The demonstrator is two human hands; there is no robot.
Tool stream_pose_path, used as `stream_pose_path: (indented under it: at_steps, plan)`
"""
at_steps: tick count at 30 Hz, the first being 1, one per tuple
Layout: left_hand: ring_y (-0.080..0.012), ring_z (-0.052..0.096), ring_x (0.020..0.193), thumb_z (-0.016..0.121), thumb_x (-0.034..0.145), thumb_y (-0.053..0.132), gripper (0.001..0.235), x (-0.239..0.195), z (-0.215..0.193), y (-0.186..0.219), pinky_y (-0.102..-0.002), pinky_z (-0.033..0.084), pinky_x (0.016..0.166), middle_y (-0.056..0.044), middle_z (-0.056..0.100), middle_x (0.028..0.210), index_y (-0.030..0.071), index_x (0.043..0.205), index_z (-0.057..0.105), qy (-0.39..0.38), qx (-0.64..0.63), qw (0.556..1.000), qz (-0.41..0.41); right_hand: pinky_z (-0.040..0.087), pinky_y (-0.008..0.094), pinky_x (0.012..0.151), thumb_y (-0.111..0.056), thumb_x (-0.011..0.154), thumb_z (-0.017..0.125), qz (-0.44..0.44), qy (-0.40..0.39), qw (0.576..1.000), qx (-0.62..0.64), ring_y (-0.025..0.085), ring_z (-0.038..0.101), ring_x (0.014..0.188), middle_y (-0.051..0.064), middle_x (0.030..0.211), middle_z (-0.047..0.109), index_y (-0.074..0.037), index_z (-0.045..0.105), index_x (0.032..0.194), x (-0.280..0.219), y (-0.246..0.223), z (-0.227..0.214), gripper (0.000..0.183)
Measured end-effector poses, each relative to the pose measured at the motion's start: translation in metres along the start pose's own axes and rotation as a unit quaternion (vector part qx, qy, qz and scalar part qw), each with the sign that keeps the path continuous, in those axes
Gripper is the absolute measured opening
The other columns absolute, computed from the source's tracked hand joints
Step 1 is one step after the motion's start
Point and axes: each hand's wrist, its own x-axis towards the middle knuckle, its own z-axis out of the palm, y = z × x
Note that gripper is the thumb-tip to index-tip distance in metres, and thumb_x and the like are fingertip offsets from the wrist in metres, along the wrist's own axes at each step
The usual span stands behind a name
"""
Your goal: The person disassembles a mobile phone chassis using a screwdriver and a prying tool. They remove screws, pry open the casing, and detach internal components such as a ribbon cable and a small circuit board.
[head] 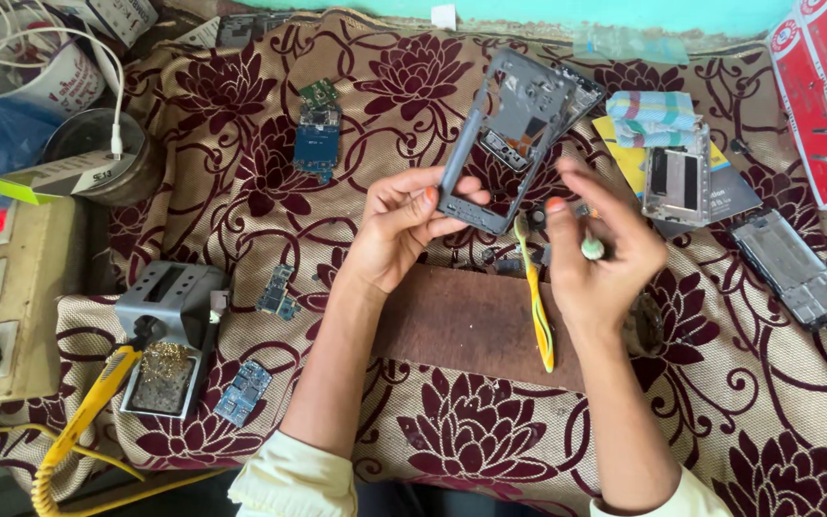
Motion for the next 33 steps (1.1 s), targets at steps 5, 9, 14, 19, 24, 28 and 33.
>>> stream_pose_path:
  at_steps: [5,9,14,19,24,28,33]
  plan:
    - [-0.0372,0.070,0.119,0.062,0.105,0.007,0.032,0.001,-0.009,-0.005,-0.045,0.062,0.100,-0.025,0.070,0.125,-0.007,0.134,0.063,-0.010,-0.028,0.999,0.019,0.050,0.020,0.050,0.004,0.093,0.071,0.205,-0.074,0.964,0.149,0.007,0.068,0.071,0.017,0.104,0.076,0.005,0.069,0.126,-0.004,0.017,0.002,0.034]
    - [-0.0360,0.071,0.117,0.066,0.105,0.011,0.033,0.004,-0.010,-0.007,-0.044,0.062,0.096,-0.024,0.072,0.123,-0.008,0.132,0.064,0.009,-0.047,0.998,0.034,0.049,0.021,0.047,0.001,0.092,0.072,0.242,-0.099,0.948,0.180,0.008,0.066,0.066,0.015,0.097,0.077,0.004,0.069,0.125,-0.003,0.023,0.001,0.033]
    - [-0.0348,0.071,0.116,0.065,0.103,0.008,0.029,0.003,-0.009,-0.005,-0.044,0.063,0.097,-0.022,0.073,0.119,-0.006,0.128,0.065,0.031,-0.062,0.997,0.042,0.041,0.018,0.041,-0.010,0.099,0.063,0.214,-0.108,0.953,0.184,0.006,0.064,0.057,0.010,0.081,0.076,0.000,0.071,0.127,-0.006,0.022,-0.002,0.031]
    - [-0.0319,0.073,0.108,0.064,0.088,-0.010,0.037,0.005,-0.005,-0.003,-0.044,0.065,0.095,-0.015,0.072,0.107,-0.005,0.124,0.066,0.041,-0.059,0.995,0.069,0.053,0.022,0.060,-0.001,0.097,0.065,0.100,-0.184,0.976,0.059,0.013,0.068,0.072,0.013,0.090,0.075,0.002,0.072,0.130,-0.011,0.019,-0.014,0.034]
    - [-0.0244,0.074,0.096,0.071,0.077,-0.018,0.040,0.005,-0.005,0.003,-0.042,0.062,0.089,-0.005,0.064,0.095,-0.001,0.113,0.067,0.126,0.046,0.991,0.010,0.054,0.022,0.063,0.005,0.090,0.075,0.014,-0.180,0.982,0.051,0.014,0.072,0.079,0.017,0.100,0.077,0.002,0.074,0.116,0.002,0.018,-0.031,0.026]
    - [-0.0248,0.077,0.093,0.077,0.077,-0.013,0.027,0.003,-0.006,0.015,-0.039,0.068,0.087,-0.014,0.075,0.101,0.001,0.089,0.058,0.120,0.166,0.975,-0.085,0.058,0.025,0.083,0.005,0.092,0.075,0.102,-0.185,0.976,0.061,0.016,0.073,0.090,0.016,0.104,0.076,0.004,0.074,0.116,0.007,0.011,-0.045,0.024]
    - [-0.0227,0.079,0.086,0.083,0.073,-0.002,0.043,-0.006,-0.007,0.026,-0.037,0.069,0.081,-0.019,0.076,0.102,0.013,0.105,0.059,-0.002,0.303,0.937,-0.171,0.053,0.027,0.066,0.004,0.087,0.070,0.242,-0.264,0.930,0.084,0.016,0.067,0.076,0.015,0.093,0.074,0.006,0.074,0.117,0.012,0.011,-0.068,0.030]
